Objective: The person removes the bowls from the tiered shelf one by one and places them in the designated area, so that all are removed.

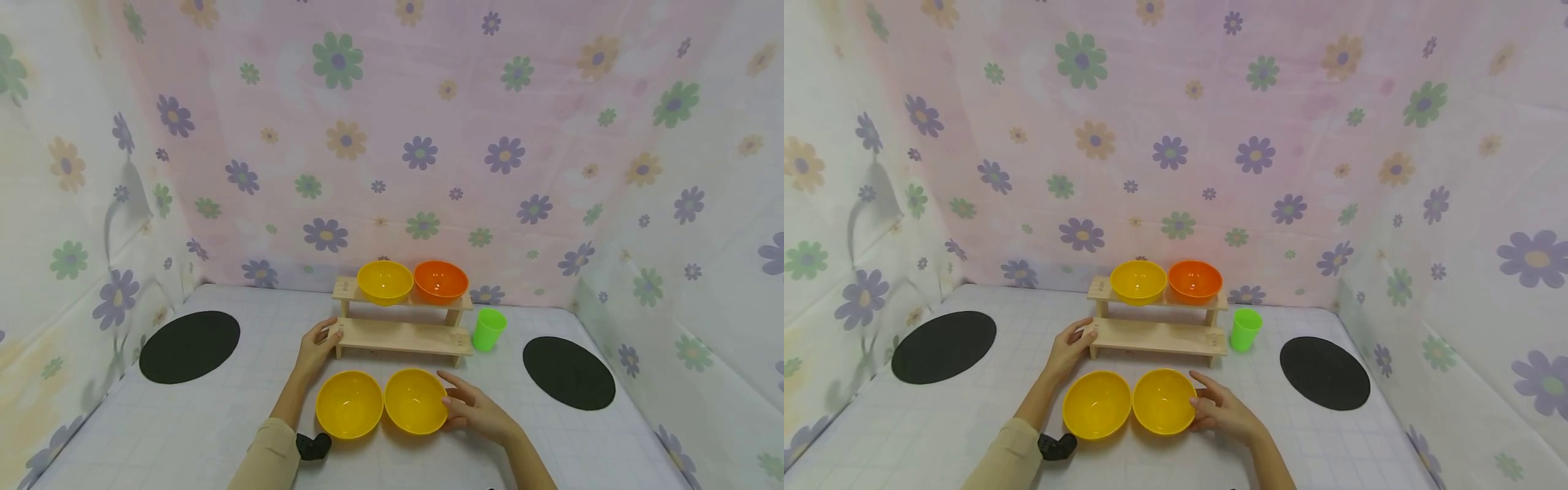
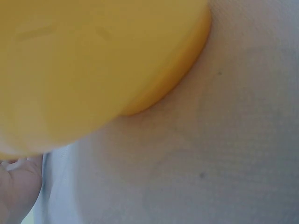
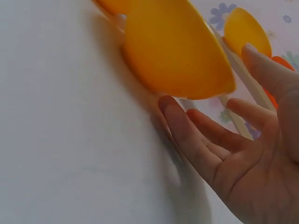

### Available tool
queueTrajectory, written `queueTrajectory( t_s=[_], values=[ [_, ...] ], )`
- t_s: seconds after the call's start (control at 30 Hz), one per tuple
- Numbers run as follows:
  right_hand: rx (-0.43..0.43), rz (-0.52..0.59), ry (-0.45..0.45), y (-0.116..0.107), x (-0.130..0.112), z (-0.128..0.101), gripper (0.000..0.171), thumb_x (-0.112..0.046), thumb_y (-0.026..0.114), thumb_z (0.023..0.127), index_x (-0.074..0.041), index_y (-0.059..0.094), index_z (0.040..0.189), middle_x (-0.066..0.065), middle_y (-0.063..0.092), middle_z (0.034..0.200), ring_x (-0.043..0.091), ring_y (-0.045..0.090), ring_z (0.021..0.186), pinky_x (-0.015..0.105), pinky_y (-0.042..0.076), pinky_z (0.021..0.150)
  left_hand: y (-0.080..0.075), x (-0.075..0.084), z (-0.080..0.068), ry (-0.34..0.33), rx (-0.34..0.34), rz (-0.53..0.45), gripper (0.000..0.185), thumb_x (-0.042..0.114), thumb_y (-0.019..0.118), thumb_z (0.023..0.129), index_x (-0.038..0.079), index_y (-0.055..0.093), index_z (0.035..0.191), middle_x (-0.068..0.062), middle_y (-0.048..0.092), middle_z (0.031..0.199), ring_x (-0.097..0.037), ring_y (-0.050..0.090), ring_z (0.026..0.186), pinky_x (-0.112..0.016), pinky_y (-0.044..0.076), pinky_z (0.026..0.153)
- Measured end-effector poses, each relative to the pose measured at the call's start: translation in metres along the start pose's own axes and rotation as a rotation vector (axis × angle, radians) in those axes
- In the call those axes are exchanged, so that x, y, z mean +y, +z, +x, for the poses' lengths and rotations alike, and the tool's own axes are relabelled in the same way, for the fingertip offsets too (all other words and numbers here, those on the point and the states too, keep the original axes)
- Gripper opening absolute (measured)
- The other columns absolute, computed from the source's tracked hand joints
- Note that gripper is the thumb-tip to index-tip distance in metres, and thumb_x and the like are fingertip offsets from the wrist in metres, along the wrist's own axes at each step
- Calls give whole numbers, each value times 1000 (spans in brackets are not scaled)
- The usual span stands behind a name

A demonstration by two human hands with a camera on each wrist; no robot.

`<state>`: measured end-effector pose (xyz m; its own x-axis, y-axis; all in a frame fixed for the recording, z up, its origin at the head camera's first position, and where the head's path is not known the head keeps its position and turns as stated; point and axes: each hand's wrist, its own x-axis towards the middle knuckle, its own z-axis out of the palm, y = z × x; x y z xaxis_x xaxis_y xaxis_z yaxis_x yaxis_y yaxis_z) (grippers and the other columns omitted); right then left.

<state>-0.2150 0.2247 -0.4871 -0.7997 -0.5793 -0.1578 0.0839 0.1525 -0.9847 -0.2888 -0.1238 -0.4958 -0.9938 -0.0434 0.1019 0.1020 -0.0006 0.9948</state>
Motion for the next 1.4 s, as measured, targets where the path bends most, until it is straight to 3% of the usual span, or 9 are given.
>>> queueTrajectory(
  t_s=[0.07,0.2,0.6,0.8,1.03,1.23,1.4],
  values=[
    [50,-46,-18,-5,-5,1,62,-21,47,100,-1,15,149,35,35,139,32,63,98,41,54,84,-1,-9,4,1,12,1,48,13,63,90,-1,48,134,-27,52,128,-34,55,113,-26,50,90],
    [184,-73,-74,-17,-17,7,60,-19,49,99,-1,20,148,35,39,136,34,63,99,37,54,84,-1,-11,4,-2,12,-2,48,13,63,90,-1,48,134,-27,52,128,-34,55,114,-28,50,91],
    [444,41,-191,-47,-51,40,61,-18,51,98,-4,20,148,35,37,135,26,65,96,29,53,84,-2,-11,3,-16,22,-19,47,11,63,90,1,49,133,-26,54,127,-34,54,114,-28,50,90],
    [490,17,-210,-58,-66,52,64,-21,52,98,-5,17,149,28,30,140,28,65,95,28,54,82,-1,-12,5,-15,13,-17,48,14,63,90,1,49,135,-26,52,129,-34,53,116,-27,49,91],
    [585,-1,-155,-62,-82,66,66,-20,54,96,-4,18,149,23,38,126,11,59,74,21,55,71,-1,-11,6,-1,15,5,50,17,64,90,0,47,135,-27,51,131,-35,52,117,-32,48,94],
    [613,21,-176,-65,-88,74,69,-26,58,94,-4,20,148,22,39,129,17,60,88,33,54,83,-1,-11,7,-7,17,2,48,15,63,90,2,49,134,-26,51,131,-35,52,118,-37,47,96],
    [550,46,-202,-69,-93,77,72,-28,57,95,-5,17,149,25,37,135,35,58,105,46,46,93,-2,-11,7,-10,11,-1,48,15,63,91,2,49,135,-26,51,132,-36,51,119,-39,46,98]
  ],
)
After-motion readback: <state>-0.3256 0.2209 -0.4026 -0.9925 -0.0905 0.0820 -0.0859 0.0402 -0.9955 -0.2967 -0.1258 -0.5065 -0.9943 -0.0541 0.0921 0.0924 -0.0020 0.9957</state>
